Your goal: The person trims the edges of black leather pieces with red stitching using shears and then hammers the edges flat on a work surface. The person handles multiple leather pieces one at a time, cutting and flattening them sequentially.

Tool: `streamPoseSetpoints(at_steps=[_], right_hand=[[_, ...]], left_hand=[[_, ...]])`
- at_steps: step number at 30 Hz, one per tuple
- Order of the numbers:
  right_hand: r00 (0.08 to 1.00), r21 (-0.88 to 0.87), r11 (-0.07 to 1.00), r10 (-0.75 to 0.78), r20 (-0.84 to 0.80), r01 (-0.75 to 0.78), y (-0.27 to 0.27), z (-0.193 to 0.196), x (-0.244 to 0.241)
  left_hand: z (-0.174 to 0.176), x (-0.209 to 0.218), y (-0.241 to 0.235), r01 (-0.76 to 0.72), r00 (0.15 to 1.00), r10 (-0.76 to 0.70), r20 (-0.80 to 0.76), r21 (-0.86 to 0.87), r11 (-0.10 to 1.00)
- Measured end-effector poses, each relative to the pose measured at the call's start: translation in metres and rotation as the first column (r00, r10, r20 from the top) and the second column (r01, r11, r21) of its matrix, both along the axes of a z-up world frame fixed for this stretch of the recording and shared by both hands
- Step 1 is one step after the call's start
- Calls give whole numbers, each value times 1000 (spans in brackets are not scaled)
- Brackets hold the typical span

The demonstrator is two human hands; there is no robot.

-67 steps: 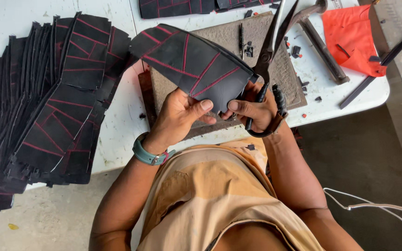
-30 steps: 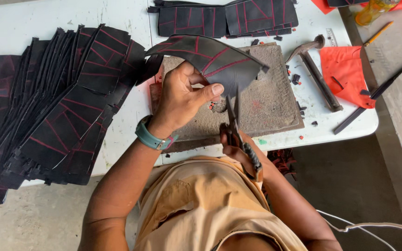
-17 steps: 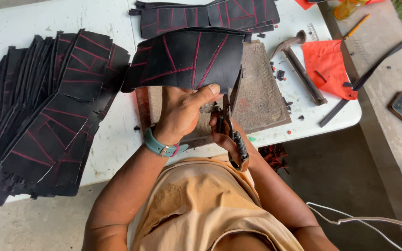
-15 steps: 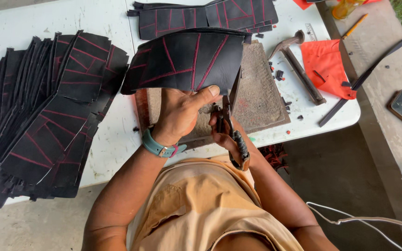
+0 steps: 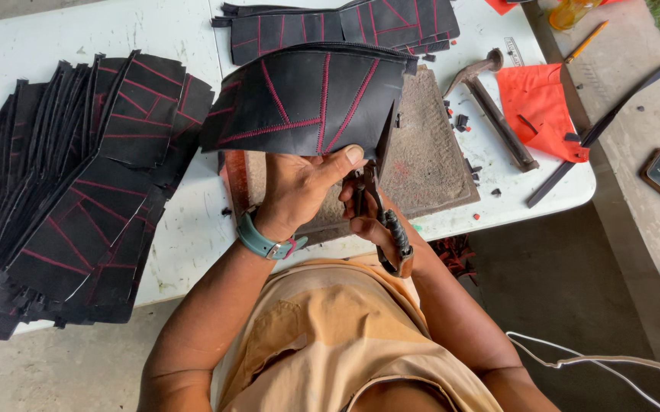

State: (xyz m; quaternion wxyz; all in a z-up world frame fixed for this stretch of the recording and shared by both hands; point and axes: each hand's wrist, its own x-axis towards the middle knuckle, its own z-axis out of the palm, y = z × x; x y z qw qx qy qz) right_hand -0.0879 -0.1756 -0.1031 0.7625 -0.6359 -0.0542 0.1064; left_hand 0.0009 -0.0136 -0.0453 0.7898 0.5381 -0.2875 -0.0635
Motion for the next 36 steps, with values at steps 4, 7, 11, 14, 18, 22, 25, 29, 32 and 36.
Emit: streamPoseSetpoints(at_steps=[4,7,11,14,18,22,25,29,32,36], right_hand=[[1000,8,1000,0,-2,0,-1,-1,1],[1000,48,999,-20,16,19,0,-7,0],[996,112,993,-37,84,28,1,-19,1],[997,79,995,-66,37,63,-5,-24,5],[993,164,986,-12,122,-9,-12,-24,8],[977,260,956,88,194,-137,-11,-12,3],[949,266,940,137,283,-215,-11,8,2],[952,408,893,68,298,-192,-16,21,1],[961,522,838,10,278,-160,-21,24,-1],[986,475,879,-50,160,-33,-26,22,2]], left_hand=[[-2,-2,2,-4,998,5,-58,28,1000],[-7,-3,1,-12,995,14,-97,24,1000],[-7,-9,-5,-82,995,81,-53,-12,997],[16,-22,6,-32,999,35,-14,174,984],[77,-24,54,-128,902,-144,407,570,811],[110,39,83,-449,719,34,694,426,785],[109,78,70,-238,838,-172,518,630,740],[109,86,62,-27,943,-235,234,762,647],[95,58,55,140,967,-241,78,629,765],[55,16,39,265,964,-233,-126,499,825]])
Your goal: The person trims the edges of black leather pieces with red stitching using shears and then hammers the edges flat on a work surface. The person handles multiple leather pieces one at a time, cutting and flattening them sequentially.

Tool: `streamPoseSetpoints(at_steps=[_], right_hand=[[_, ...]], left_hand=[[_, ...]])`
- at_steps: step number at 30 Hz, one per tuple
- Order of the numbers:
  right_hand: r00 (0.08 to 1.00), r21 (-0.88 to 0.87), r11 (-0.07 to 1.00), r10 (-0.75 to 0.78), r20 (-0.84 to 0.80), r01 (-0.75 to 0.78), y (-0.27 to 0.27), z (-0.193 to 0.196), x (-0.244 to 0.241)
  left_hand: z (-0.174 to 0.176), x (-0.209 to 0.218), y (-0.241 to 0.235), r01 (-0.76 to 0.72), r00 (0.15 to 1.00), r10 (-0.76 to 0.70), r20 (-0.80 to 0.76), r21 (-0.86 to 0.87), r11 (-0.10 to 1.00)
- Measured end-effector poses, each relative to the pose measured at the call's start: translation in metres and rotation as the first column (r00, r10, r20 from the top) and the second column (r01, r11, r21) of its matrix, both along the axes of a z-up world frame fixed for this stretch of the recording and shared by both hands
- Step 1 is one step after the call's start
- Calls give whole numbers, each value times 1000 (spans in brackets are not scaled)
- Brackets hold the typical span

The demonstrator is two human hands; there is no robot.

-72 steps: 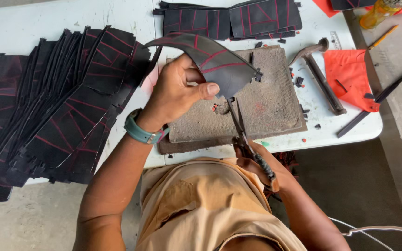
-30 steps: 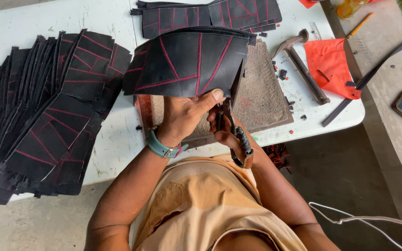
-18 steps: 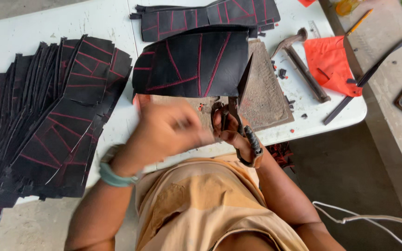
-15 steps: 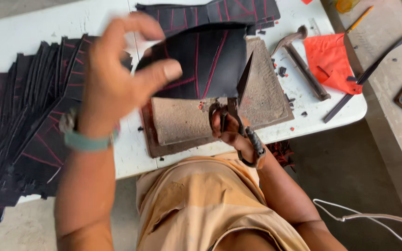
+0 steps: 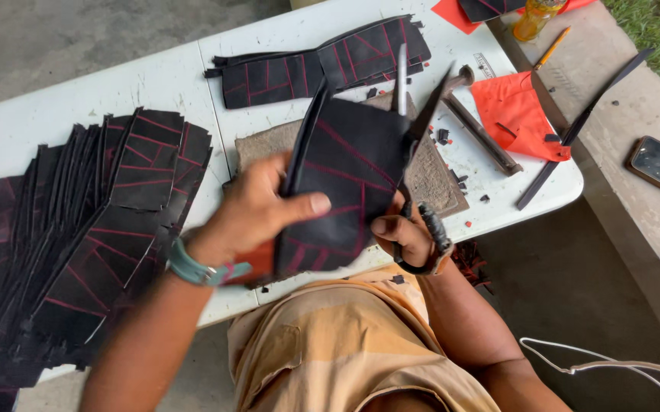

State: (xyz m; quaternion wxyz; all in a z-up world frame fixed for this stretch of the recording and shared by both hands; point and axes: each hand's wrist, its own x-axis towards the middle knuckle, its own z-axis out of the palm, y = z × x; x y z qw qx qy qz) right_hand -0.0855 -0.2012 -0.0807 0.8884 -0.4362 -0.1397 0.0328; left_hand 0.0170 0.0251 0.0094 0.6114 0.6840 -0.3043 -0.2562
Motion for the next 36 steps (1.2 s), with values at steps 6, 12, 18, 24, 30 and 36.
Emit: streamPoseSetpoints(at_steps=[6,12,18,24,30,36], right_hand=[[981,-156,984,-111,-161,86,-2,-24,-6],[994,-274,955,-109,24,112,4,-24,-3],[997,-252,965,-72,18,74,10,-8,-4],[988,-359,921,-139,63,152,10,-16,-6],[989,-405,904,-148,9,139,12,-26,-10],[991,-414,902,-130,-2,118,17,-22,-11]], left_hand=[[-28,-26,-9,-24,999,29,28,-138,990],[45,-26,-15,-387,479,284,831,-91,918],[78,-18,-36,-198,602,-35,798,191,961],[71,-25,-50,-139,695,92,713,8,990],[59,-21,-52,-130,762,119,636,-30,991],[41,-15,-48,-81,852,141,505,-138,987]])
